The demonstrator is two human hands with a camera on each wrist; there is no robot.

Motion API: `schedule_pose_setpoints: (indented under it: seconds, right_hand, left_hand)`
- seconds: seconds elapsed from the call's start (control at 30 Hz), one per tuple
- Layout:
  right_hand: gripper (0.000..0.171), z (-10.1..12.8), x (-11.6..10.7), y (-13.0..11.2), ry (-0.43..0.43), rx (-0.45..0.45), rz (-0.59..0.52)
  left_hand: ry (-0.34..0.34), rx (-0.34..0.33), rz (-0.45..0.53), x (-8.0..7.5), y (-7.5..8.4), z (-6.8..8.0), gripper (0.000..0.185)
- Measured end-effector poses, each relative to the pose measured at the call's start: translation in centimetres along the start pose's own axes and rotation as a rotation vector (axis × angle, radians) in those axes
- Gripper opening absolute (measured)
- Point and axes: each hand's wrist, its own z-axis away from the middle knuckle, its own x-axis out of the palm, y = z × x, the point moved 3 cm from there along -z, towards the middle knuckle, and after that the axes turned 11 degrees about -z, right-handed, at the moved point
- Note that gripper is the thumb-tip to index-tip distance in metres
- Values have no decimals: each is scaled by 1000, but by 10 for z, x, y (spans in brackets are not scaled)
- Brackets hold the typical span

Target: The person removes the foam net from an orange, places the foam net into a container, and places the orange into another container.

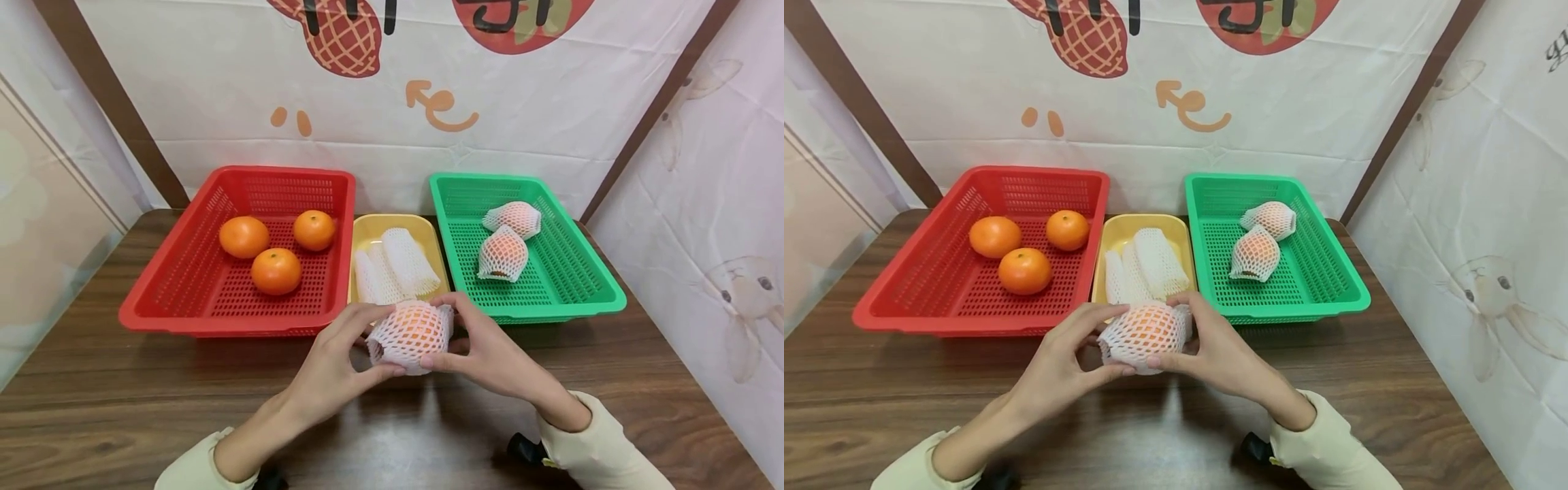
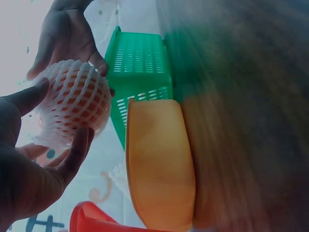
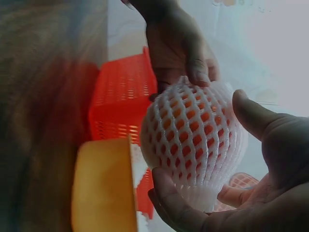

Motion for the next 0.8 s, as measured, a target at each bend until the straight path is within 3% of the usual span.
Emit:
schedule_pose_setpoints:
  seconds: [0.23,0.3,0.53,0.8]
  right_hand:
    - [70,5,3,8,-40,-24,157]
    - [71,5,4,9,-69,-10,154]
    - [64,4,-2,8,-140,10,82]
    - [56,3,-4,6,-96,-59,204]
  left_hand:
    - [-60,67,-9,0,0,4,65]
    - [-96,70,-9,-2,-1,5,64]
    - [-211,-10,-4,-5,-7,6,63]
    - [-349,-64,-68,1,-7,7,70]
